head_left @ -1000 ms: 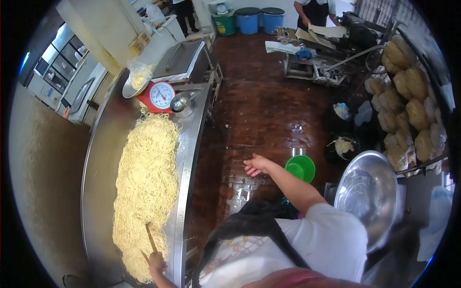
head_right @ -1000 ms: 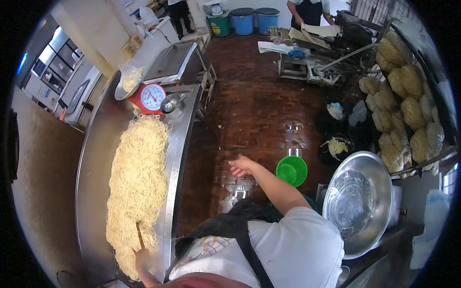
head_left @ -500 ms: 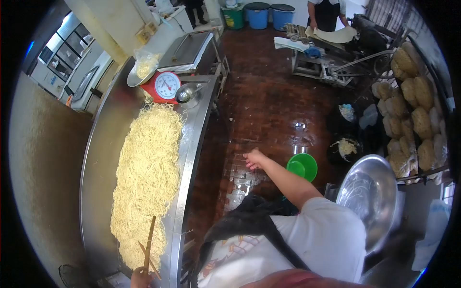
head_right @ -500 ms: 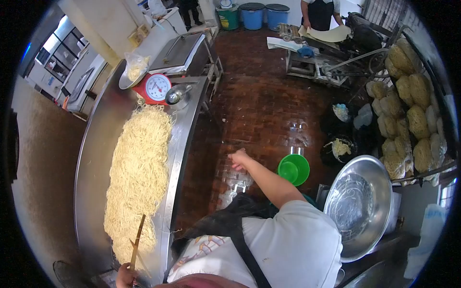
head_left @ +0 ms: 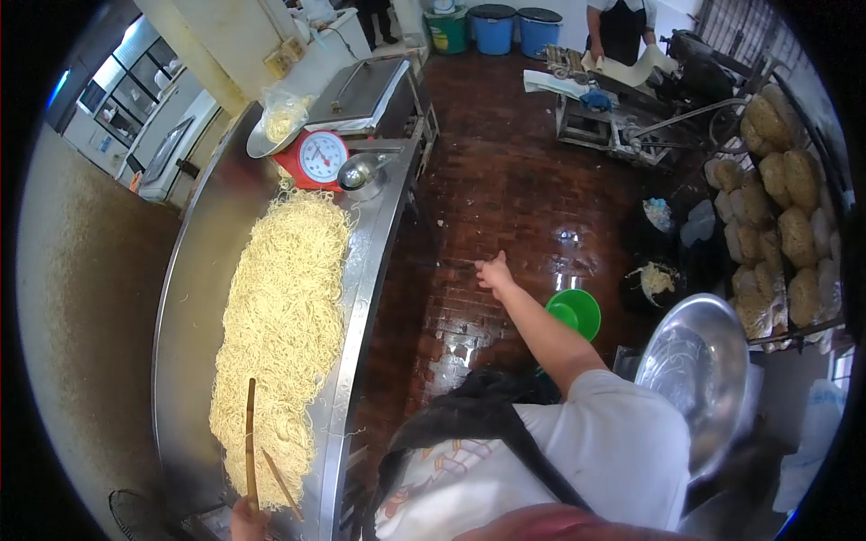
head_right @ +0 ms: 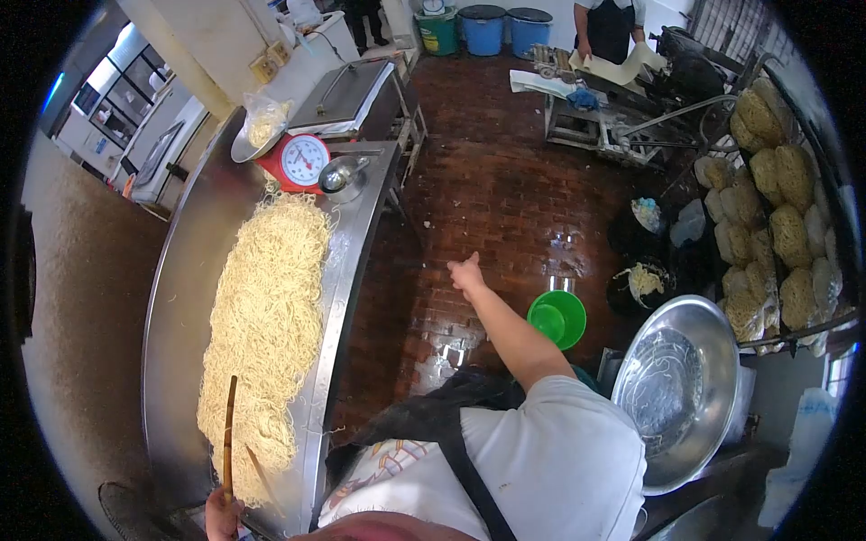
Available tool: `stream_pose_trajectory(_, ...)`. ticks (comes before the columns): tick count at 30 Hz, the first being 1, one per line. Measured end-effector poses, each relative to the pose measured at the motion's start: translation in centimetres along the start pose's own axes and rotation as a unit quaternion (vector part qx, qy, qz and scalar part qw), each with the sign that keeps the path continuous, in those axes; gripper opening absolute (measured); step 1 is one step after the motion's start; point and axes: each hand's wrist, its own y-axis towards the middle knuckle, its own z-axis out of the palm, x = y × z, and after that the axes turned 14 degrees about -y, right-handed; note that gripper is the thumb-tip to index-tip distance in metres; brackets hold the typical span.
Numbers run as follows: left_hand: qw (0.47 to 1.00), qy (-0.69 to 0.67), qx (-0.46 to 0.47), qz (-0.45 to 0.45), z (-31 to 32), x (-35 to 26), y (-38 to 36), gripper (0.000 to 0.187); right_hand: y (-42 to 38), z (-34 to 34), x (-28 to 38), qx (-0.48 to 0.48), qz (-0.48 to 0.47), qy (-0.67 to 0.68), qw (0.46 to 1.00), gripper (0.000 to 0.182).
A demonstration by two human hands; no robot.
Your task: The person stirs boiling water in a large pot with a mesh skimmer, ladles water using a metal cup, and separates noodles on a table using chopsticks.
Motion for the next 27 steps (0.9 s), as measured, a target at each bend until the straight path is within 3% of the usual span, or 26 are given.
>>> stream_pose_trajectory(1,1.000,-0.002,-0.005,0.007,0.0,-0.2,0.0,0.054,0.0,-0.1,0.0,-0.032,0.005,0.009,0.999,0.091)
stream_pose_trajectory(4,1.000,-0.010,0.013,0.008,0.0,-0.1,0.6,0.055,-0.2,-1.6,-0.2,0.042,0.004,0.024,0.999,0.061)
stream_pose_trajectory(7,0.992,-0.122,0.024,-0.022,1.1,2.6,3.6,0.052,-0.7,-2.5,-0.3,0.160,0.023,0.034,0.986,0.042)
stream_pose_trajectory(10,0.982,-0.183,0.026,-0.037,1.7,2.9,4.4,0.050,-1.4,-2.2,-0.8,0.168,0.016,-0.009,0.986,0.034)
stream_pose_trajectory(27,0.976,-0.200,0.050,-0.069,3.0,1.2,3.7,0.048,-1.8,-1.1,-0.1,0.198,0.001,-0.024,0.980,0.033)
